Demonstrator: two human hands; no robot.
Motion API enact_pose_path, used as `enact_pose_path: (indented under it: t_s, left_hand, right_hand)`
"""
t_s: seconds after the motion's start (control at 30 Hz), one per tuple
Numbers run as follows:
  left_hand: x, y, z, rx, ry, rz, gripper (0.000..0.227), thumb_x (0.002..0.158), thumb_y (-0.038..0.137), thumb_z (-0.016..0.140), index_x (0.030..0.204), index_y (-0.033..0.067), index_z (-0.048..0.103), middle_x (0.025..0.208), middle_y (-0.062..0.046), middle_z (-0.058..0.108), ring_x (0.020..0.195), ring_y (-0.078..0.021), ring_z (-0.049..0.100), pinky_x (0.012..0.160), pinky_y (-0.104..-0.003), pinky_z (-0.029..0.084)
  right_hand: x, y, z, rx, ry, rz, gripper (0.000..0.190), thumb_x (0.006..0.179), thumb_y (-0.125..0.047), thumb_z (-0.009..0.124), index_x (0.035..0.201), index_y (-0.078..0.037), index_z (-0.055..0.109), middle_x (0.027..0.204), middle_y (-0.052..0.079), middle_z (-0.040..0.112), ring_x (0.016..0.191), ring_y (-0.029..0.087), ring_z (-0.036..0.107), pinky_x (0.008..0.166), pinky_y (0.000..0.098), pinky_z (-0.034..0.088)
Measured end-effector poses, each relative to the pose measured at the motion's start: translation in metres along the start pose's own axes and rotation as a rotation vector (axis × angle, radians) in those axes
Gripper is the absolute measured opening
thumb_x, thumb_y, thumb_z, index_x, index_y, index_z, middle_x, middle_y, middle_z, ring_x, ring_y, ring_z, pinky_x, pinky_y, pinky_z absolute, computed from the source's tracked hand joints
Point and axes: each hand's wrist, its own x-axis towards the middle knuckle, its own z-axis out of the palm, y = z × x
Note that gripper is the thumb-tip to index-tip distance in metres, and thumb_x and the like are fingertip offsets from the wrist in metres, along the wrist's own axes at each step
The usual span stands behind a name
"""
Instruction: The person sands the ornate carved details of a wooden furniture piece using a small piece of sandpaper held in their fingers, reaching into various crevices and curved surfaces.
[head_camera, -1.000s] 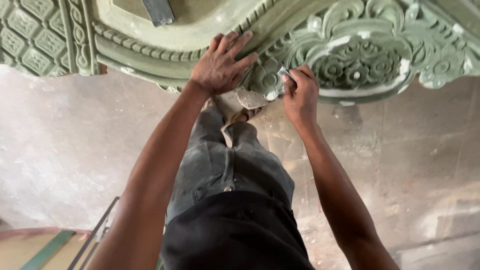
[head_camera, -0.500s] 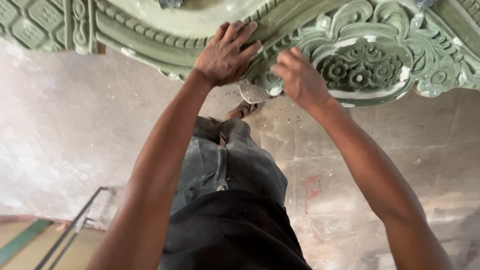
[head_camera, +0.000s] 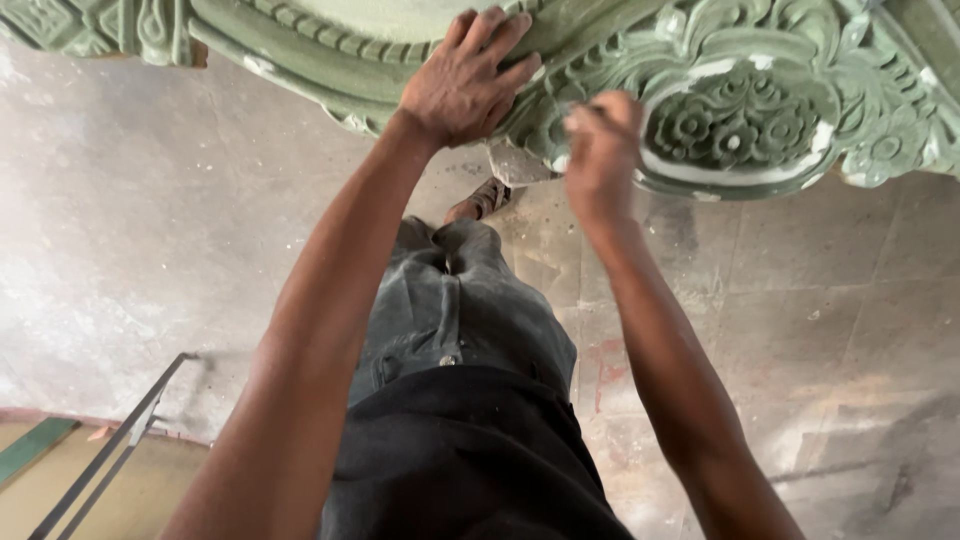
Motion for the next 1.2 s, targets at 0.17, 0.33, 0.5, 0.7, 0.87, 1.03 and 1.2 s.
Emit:
enact_pose_path:
  t_s: [0.17,0.33,0.5,0.7,0.87,1.03,1.2]
  left_hand:
    - [0.001,-0.003,-0.004,-0.056,-0.014,-0.006,0.042,0.106,0.028,0.061,0.146,0.0148,0.059,0.159,-0.019,0.043,0.149,-0.0403,0.032,0.122,-0.057,0.03]
    - [-0.001,-0.001,-0.005,-0.049,-0.006,-0.006,0.04,0.106,0.028,0.061,0.143,0.0143,0.06,0.159,-0.019,0.044,0.149,-0.0411,0.032,0.121,-0.057,0.03]
    - [0.001,-0.005,0.003,-0.116,0.004,0.001,0.042,0.106,0.025,0.061,0.147,0.0156,0.061,0.159,-0.02,0.045,0.144,-0.0419,0.037,0.118,-0.057,0.034]
    - [0.007,-0.002,-0.012,-0.221,0.111,-0.003,0.042,0.104,0.024,0.061,0.146,0.0171,0.06,0.158,-0.019,0.048,0.138,-0.0449,0.048,0.115,-0.059,0.039]
    - [0.017,0.002,-0.043,-0.386,0.131,-0.209,0.059,0.098,0.039,0.063,0.15,0.0137,0.052,0.156,-0.024,0.037,0.135,-0.0502,0.039,0.112,-0.065,0.032]
    - [0.025,0.007,-0.05,-0.332,0.023,-0.198,0.061,0.096,0.042,0.062,0.15,0.0157,0.052,0.156,-0.023,0.036,0.134,-0.0484,0.037,0.109,-0.063,0.033]
    - [0.026,0.01,-0.046,-0.269,-0.017,-0.197,0.058,0.094,0.039,0.061,0.148,0.0178,0.054,0.152,-0.022,0.041,0.132,-0.0463,0.04,0.11,-0.061,0.034]
  right_hand:
    - [-0.026,-0.01,-0.006,-0.284,-0.058,-0.256,0.022,0.092,0.011,0.058,0.109,0.01,0.071,0.105,0.016,0.056,0.099,0.031,0.053,0.095,0.0476,0.049]
    - [-0.023,0.016,-0.037,-0.352,-0.207,-0.264,0.018,0.096,0.014,0.056,0.105,0.008,0.07,0.109,0.017,0.057,0.106,0.033,0.055,0.096,0.0447,0.05]
    - [-0.017,0.026,0.012,-0.187,-0.126,-0.129,0.016,0.099,0.011,0.056,0.109,0.005,0.068,0.112,0.021,0.056,0.11,0.04,0.054,0.095,0.0462,0.051]
    - [-0.041,0.008,0.02,-0.171,-0.025,-0.028,0.027,0.09,-0.005,0.067,0.116,0.0,0.067,0.13,0.031,0.052,0.118,0.052,0.051,0.095,0.0576,0.046]
    - [-0.033,-0.01,0.018,-0.106,-0.01,0.164,0.018,0.1,-0.017,0.067,0.112,-0.004,0.07,0.111,0.025,0.057,0.098,0.045,0.058,0.087,0.0566,0.048]
    - [-0.022,-0.024,0.024,-0.044,0.153,0.242,0.012,0.099,-0.013,0.067,0.101,-0.002,0.067,0.104,0.019,0.055,0.086,0.038,0.057,0.073,0.0524,0.046]
    - [-0.023,-0.039,0.021,0.005,0.283,0.252,0.008,0.098,-0.009,0.067,0.099,-0.002,0.065,0.107,0.016,0.054,0.086,0.04,0.06,0.071,0.05,0.046]
